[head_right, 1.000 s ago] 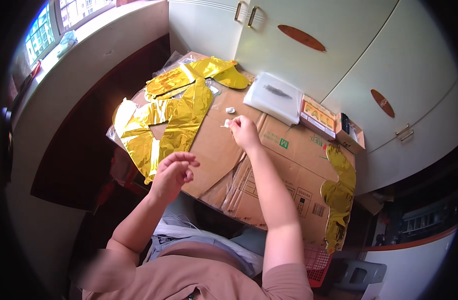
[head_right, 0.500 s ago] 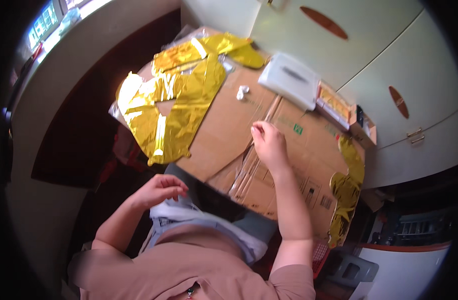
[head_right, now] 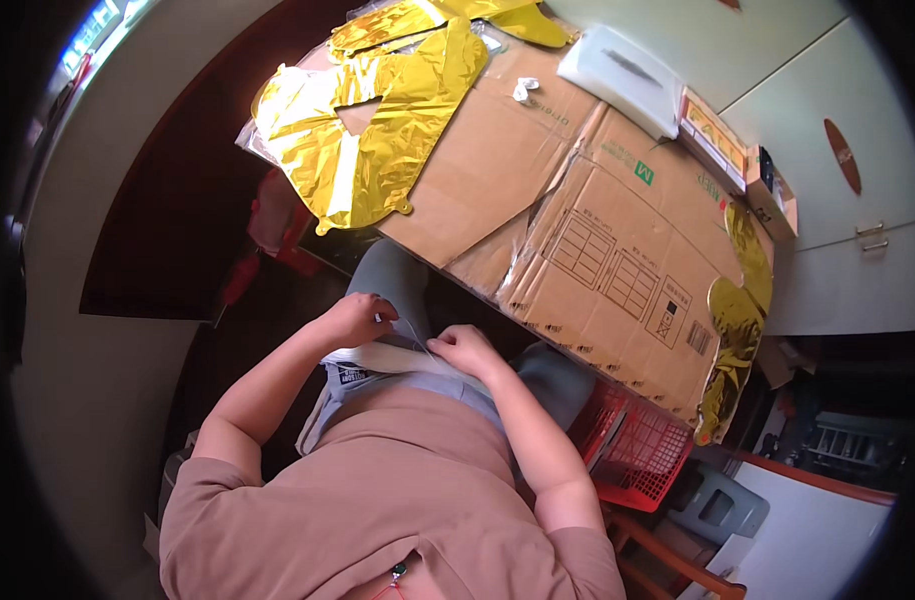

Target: Manually folding gold-colored sheets and placing them into clear plastic protective sleeves.

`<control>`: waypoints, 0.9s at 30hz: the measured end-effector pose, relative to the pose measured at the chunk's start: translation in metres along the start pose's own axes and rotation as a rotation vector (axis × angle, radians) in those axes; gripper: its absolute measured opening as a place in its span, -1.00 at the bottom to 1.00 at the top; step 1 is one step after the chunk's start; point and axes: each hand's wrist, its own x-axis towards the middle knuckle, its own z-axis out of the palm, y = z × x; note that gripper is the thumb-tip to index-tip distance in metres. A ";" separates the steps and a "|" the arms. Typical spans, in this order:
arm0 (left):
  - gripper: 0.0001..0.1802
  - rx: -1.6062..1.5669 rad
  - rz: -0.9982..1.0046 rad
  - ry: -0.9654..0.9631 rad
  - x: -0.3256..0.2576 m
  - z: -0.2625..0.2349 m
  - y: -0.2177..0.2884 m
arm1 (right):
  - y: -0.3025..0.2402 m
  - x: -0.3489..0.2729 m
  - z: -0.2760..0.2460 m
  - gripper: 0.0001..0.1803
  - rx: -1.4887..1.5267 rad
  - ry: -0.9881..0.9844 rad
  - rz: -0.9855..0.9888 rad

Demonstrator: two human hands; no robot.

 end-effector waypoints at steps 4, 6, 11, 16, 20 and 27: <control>-0.74 0.016 -0.003 -0.020 0.005 0.006 -0.004 | -0.003 0.009 0.010 -0.70 -0.037 -0.099 -0.061; -0.74 0.036 -0.018 -0.025 0.007 0.006 -0.005 | -0.003 0.014 0.011 -0.72 -0.069 -0.103 -0.071; -0.74 0.169 -0.069 0.056 0.022 0.015 -0.025 | -0.006 0.009 -0.005 -0.74 0.008 -0.200 -0.057; -0.75 0.392 0.087 -0.105 0.060 0.049 -0.047 | 0.004 0.015 -0.005 -0.71 -0.049 -0.159 0.011; -0.76 0.450 0.171 -0.063 0.069 0.053 -0.051 | 0.007 0.006 -0.003 -0.72 -0.093 -0.002 -0.110; -0.85 -0.355 0.170 -0.045 0.016 -0.054 0.058 | -0.055 -0.037 -0.008 -0.67 0.029 0.399 -0.455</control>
